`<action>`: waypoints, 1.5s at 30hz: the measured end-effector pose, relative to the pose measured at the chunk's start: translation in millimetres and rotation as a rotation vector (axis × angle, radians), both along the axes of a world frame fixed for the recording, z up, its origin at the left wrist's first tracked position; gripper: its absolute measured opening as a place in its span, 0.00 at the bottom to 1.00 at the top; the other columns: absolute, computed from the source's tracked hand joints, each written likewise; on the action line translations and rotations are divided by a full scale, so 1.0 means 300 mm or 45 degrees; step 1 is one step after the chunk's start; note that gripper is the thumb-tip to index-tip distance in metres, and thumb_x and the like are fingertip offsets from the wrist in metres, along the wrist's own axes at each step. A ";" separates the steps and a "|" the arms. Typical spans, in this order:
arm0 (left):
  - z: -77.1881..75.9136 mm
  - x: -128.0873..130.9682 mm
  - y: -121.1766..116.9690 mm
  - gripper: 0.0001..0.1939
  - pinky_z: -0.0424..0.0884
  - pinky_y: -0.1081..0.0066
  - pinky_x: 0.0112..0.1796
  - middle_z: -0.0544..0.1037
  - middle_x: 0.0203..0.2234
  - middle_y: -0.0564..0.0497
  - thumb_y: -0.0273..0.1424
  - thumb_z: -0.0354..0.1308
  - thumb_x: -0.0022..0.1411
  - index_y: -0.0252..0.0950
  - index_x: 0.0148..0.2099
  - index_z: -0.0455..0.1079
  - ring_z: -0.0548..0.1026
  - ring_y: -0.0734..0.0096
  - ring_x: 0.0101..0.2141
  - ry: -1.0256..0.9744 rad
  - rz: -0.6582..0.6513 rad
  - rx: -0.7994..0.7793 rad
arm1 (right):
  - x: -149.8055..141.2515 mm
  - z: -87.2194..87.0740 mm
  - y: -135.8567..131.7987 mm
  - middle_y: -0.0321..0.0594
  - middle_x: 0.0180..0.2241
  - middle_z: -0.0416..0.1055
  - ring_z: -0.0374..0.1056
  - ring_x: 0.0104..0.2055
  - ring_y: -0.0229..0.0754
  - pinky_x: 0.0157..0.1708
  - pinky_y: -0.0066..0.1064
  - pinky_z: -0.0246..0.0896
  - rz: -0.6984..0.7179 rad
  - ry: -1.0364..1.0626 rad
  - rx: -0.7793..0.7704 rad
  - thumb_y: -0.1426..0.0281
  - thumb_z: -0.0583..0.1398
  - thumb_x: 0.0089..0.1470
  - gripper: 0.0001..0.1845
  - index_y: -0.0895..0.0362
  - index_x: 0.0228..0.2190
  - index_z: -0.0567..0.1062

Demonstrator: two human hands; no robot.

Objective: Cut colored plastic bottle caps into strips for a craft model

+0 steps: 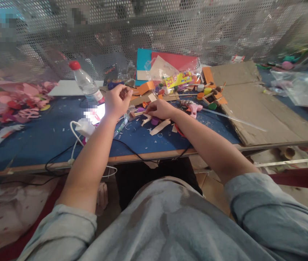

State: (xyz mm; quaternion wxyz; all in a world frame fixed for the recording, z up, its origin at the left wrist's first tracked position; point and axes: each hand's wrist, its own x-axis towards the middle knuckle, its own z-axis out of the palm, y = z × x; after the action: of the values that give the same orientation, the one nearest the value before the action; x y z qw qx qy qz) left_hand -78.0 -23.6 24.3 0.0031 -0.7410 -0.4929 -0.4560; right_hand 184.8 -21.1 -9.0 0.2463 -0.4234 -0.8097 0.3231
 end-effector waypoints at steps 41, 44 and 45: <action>0.001 -0.003 0.005 0.21 0.76 0.58 0.44 0.84 0.33 0.46 0.53 0.63 0.77 0.40 0.46 0.81 0.80 0.62 0.33 0.006 0.029 -0.012 | 0.095 0.062 0.030 0.46 0.48 0.87 0.77 0.45 0.48 0.47 0.37 0.67 0.300 -0.123 -0.037 0.68 0.67 0.50 0.22 0.59 0.46 0.90; -0.001 -0.005 0.007 0.20 0.76 0.58 0.43 0.83 0.32 0.46 0.52 0.63 0.77 0.40 0.45 0.81 0.79 0.62 0.33 -0.002 0.029 -0.006 | 0.095 0.064 0.031 0.45 0.47 0.87 0.77 0.45 0.48 0.47 0.38 0.66 0.306 -0.113 -0.047 0.67 0.68 0.51 0.19 0.58 0.44 0.89; -0.001 -0.005 0.007 0.20 0.75 0.59 0.43 0.84 0.32 0.47 0.52 0.63 0.76 0.40 0.45 0.81 0.79 0.62 0.33 -0.004 0.026 0.000 | 0.095 0.065 0.031 0.44 0.45 0.87 0.77 0.44 0.48 0.46 0.38 0.66 0.306 -0.114 -0.056 0.67 0.68 0.51 0.18 0.58 0.44 0.89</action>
State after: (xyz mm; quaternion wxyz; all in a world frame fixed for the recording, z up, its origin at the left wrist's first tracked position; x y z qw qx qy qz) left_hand -79.4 -21.5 24.1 0.0070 -0.7352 -0.5004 -0.4573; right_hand 213.2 -11.7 10.3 0.1603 -0.3425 -0.8576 0.3487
